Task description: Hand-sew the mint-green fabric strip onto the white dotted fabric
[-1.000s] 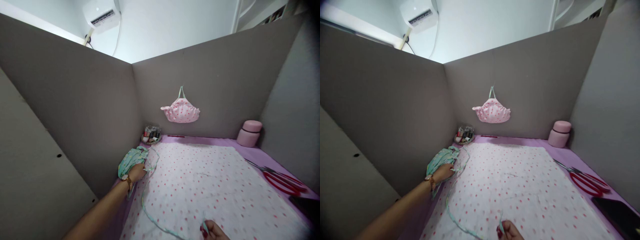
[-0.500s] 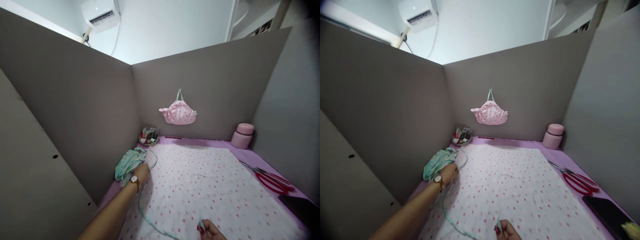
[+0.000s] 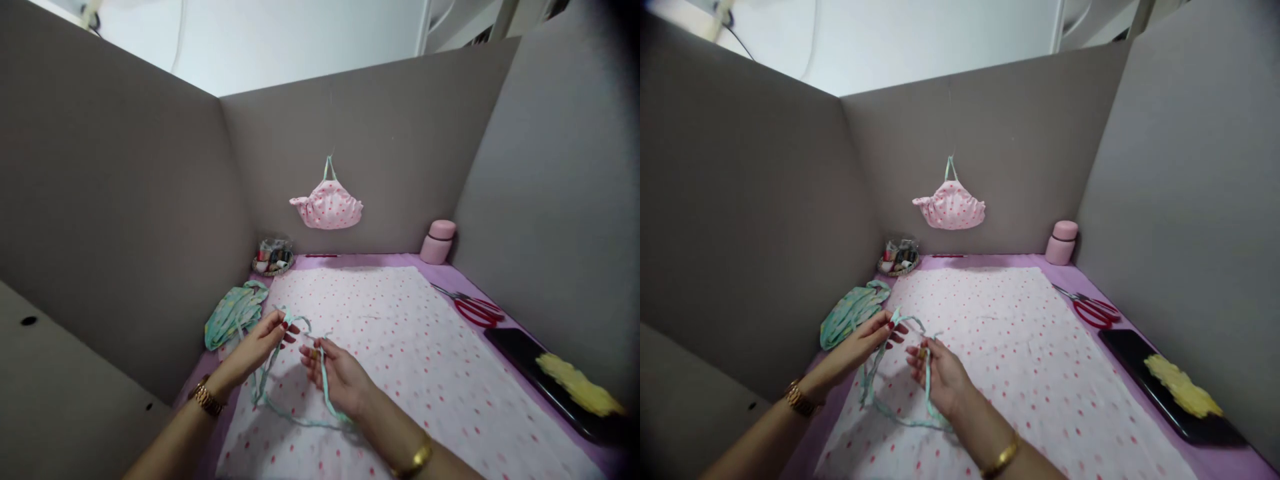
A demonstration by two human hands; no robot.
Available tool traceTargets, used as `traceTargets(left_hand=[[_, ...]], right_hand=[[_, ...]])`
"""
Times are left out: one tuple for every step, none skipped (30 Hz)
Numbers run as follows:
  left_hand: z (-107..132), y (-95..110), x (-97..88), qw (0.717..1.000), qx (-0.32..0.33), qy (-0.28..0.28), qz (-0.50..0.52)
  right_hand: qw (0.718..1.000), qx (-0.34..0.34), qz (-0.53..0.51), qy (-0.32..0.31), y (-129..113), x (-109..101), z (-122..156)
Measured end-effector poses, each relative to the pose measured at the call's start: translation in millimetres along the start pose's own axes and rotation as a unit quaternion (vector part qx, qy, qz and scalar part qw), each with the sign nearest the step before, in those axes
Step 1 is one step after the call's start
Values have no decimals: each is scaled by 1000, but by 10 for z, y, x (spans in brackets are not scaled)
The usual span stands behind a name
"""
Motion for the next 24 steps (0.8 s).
traceTargets(left_hand=[[54, 26, 47, 1000, 9, -7, 11], [97, 43, 77, 1000, 17, -6, 18], [129, 52, 91, 999, 22, 2, 23], [153, 57, 92, 999, 26, 16, 27], [168, 59, 90, 999, 29, 32, 31], [178, 62, 90, 998, 32, 46, 35], [183, 66, 97, 997, 36, 58, 41], [184, 73, 113, 996, 40, 65, 49], [180, 81, 135, 995, 42, 69, 59], [173, 86, 160, 994, 42, 71, 71], [163, 86, 183, 993, 38, 71, 84], [152, 84, 202, 992, 32, 69, 97], [142, 81, 211, 992, 25, 64, 107], [132, 79, 202, 992, 17, 60, 113], [125, 81, 166, 992, 11, 59, 115], [119, 89, 95, 991, 7, 63, 114], [113, 104, -15, 991, 5, 76, 108], [105, 124, -165, 990, 4, 96, 100], [95, 153, -358, 988, 6, 124, 87], [82, 190, -581, 985, 11, 156, 74], [68, 233, -830, 980, 19, 192, 57], [56, 283, -1096, 971, 31, 233, 38], [44, 330, -1353, 962, 42, 268, 18], [34, 373, -1586, 953, 52, 298, -3]], right_hand=[[1000, 4, -12, -5, -37, 87, -71], [1000, 10, -24, -9, -79, 160, -129], [999, 11, -30, -15, -131, 227, -175], [999, 9, -35, -20, -188, 288, -209], [999, 6, -37, -27, -247, 344, -231], [999, -1, -38, -33, -306, 398, -246], [998, -10, -37, -40, -362, 450, -256], [998, -21, -33, -46, -409, 500, -262], [998, -34, -26, -50, -444, 546, -266], [997, -49, -16, -51, -469, 586, -270], [997, -65, -3, -48, -483, 622, -272], [996, -81, 11, -44, -489, 653, -272], [994, -95, 27, -41, -490, 684, -270], [993, -106, 43, -38, -491, 714, -263], [991, -115, 57, -36, -501, 742, -253], [989, -124, 68, -35, -524, 766, -239], [988, -133, 77, -34, -563, 783, -221], [986, -142, 85, -32, -619, 790, -201], [984, -150, 91, -29, -685, 788, -179], [983, -156, 97, -25, -754, 778, -157], [981, -160, 102, -22, -817, 763, -133], [981, -163, 107, -20, -867, 745, -107], [980, -164, 111, -18, -899, 729, -78], [980, -164, 115, -19, -911, 717, -48]])
Point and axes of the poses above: each hand's wrist, its own z-axis away from the middle knuckle, its own x-axis out of the palm, y = z × x, the point moved 7 cm from there along -z, towards the middle knuckle, and after that the axes turned 3 degrees about -z, right-handed, at the moved point
